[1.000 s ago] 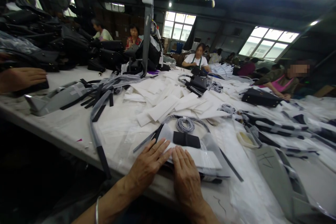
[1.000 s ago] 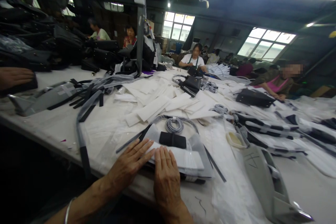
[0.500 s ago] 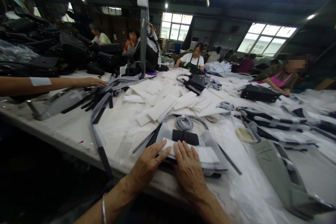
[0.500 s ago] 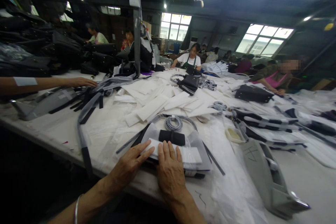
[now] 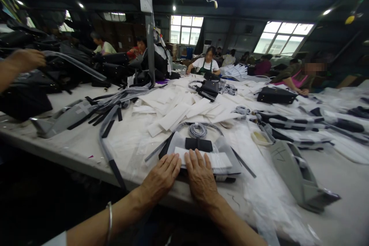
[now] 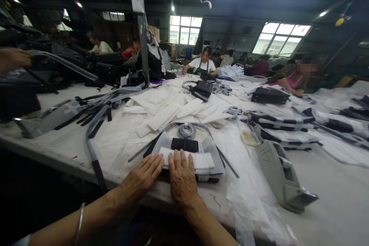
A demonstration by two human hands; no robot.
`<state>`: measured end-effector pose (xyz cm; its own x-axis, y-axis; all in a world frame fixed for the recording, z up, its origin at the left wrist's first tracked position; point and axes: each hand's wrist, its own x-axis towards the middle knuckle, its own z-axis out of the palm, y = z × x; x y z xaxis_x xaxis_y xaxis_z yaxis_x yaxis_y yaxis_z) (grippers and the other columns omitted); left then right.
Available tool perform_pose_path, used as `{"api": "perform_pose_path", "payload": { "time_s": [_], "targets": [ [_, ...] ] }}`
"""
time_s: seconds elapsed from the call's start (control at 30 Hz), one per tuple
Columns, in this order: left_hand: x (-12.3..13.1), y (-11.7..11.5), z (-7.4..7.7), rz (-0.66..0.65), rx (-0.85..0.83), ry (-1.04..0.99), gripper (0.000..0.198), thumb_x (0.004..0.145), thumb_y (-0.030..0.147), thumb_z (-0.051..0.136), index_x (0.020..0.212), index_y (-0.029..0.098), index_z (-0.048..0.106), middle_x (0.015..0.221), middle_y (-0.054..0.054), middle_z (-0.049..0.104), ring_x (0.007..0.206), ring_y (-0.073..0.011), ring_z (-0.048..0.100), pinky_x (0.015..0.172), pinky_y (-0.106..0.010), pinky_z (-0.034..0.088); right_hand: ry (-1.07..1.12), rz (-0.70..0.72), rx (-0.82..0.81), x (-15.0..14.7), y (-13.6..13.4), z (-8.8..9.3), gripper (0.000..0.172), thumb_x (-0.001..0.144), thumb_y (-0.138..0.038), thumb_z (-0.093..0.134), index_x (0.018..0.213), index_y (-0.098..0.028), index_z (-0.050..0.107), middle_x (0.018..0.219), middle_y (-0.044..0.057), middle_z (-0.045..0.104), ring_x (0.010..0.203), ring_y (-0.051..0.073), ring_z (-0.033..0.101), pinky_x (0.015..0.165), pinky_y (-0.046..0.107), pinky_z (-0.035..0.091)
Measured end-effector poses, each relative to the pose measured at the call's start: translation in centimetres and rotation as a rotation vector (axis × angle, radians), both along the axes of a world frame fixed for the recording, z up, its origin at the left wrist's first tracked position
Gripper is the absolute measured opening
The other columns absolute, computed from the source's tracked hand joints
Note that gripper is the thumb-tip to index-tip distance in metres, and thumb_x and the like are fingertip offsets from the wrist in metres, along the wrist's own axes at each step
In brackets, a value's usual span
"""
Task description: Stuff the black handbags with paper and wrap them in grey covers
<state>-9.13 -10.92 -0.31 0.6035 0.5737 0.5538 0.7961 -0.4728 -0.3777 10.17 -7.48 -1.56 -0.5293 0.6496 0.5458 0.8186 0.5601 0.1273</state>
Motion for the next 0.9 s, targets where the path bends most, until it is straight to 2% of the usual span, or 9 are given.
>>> {"api": "perform_pose_path", "payload": {
  "time_s": [0.1,0.17,0.3,0.4,0.5,0.6,0.73,0.8,0.9],
  "targets": [
    [0.0,0.6,0.4,0.006,-0.043,0.123,0.039,0.094,0.003,0.034,0.129,-0.001,0.052,0.127,-0.024,0.063,0.117,-0.0304,0.062,0.098,-0.044,0.048,0.020,0.002,-0.029,0.0,0.2,0.3,0.043,0.093,-0.017,0.056,0.136,-0.017,0.056,0.141,0.014,0.059,0.131,0.033,0.050,0.110,0.054,0.032],
    [-0.2,1.1,0.7,-0.022,-0.063,0.155,0.039,0.094,0.002,0.035,0.129,0.001,0.051,0.122,-0.023,0.065,0.111,-0.0291,0.065,0.091,-0.042,0.052,0.031,0.020,-0.077,0.1,0.3,0.6,0.046,0.092,-0.027,0.063,0.136,-0.016,0.055,0.142,0.016,0.057,0.132,0.035,0.049,0.110,0.056,0.032],
    [-0.5,1.9,2.0,-0.072,-0.080,0.179,0.038,0.093,0.002,0.038,0.130,0.002,0.048,0.120,-0.021,0.066,0.103,-0.0260,0.067,0.083,-0.037,0.054,0.043,0.059,-0.160,0.2,0.4,1.4,0.078,0.078,-0.052,0.078,0.140,-0.013,0.050,0.145,0.020,0.053,0.136,0.039,0.042,0.111,0.059,0.030],
    [-0.4,2.3,3.3,-0.066,-0.094,0.171,0.038,0.093,0.004,0.041,0.131,0.002,0.047,0.119,-0.021,0.066,0.098,-0.0253,0.068,0.082,-0.037,0.055,0.069,0.051,-0.140,0.2,0.7,2.0,0.083,0.073,-0.049,0.084,0.139,-0.012,0.050,0.143,0.019,0.055,0.134,0.037,0.044,0.111,0.056,0.030],
    [0.1,2.4,4.4,-0.045,-0.106,0.154,0.039,0.093,0.006,0.043,0.131,0.004,0.047,0.117,-0.019,0.066,0.095,-0.0241,0.068,0.082,-0.036,0.054,0.081,0.040,-0.106,0.4,1.2,2.4,0.077,0.073,-0.040,0.085,0.136,-0.012,0.051,0.136,0.018,0.060,0.127,0.035,0.050,0.108,0.052,0.034],
    [0.9,2.2,4.5,-0.035,-0.095,0.137,0.041,0.091,0.003,0.041,0.130,0.006,0.049,0.114,-0.017,0.067,0.093,-0.0235,0.068,0.081,-0.036,0.054,0.066,0.078,-0.041,0.7,1.9,2.4,0.057,0.081,-0.032,0.075,0.130,-0.013,0.054,0.127,0.015,0.065,0.119,0.032,0.055,0.104,0.048,0.038],
    [1.6,2.3,3.0,-0.046,0.041,0.051,0.043,0.088,-0.002,0.036,0.127,0.006,0.053,0.115,-0.017,0.068,0.102,-0.0269,0.067,0.092,-0.042,0.050,0.055,0.126,0.070,0.8,2.6,1.8,0.030,0.091,-0.017,0.057,0.121,-0.013,0.056,0.113,0.012,0.068,0.110,0.027,0.059,0.100,0.044,0.041],
    [1.6,2.8,1.9,-0.048,0.151,-0.045,0.045,0.089,-0.002,0.034,0.127,0.008,0.055,0.115,-0.015,0.069,0.114,-0.0286,0.063,0.104,-0.045,0.044,0.061,0.114,0.074,0.6,2.8,1.8,0.029,0.092,-0.017,0.055,0.120,-0.012,0.055,0.113,0.013,0.068,0.109,0.028,0.059,0.099,0.046,0.042],
    [0.9,3.5,0.9,-0.082,0.235,-0.072,0.051,0.091,-0.001,0.034,0.139,0.011,0.049,0.118,-0.014,0.069,0.113,-0.0264,0.065,0.104,-0.041,0.044,0.070,0.102,0.047,0.3,3.1,1.9,0.026,0.090,-0.020,0.056,0.115,-0.012,0.056,0.108,0.013,0.069,0.104,0.029,0.061,0.095,0.049,0.046]
  ]
}}
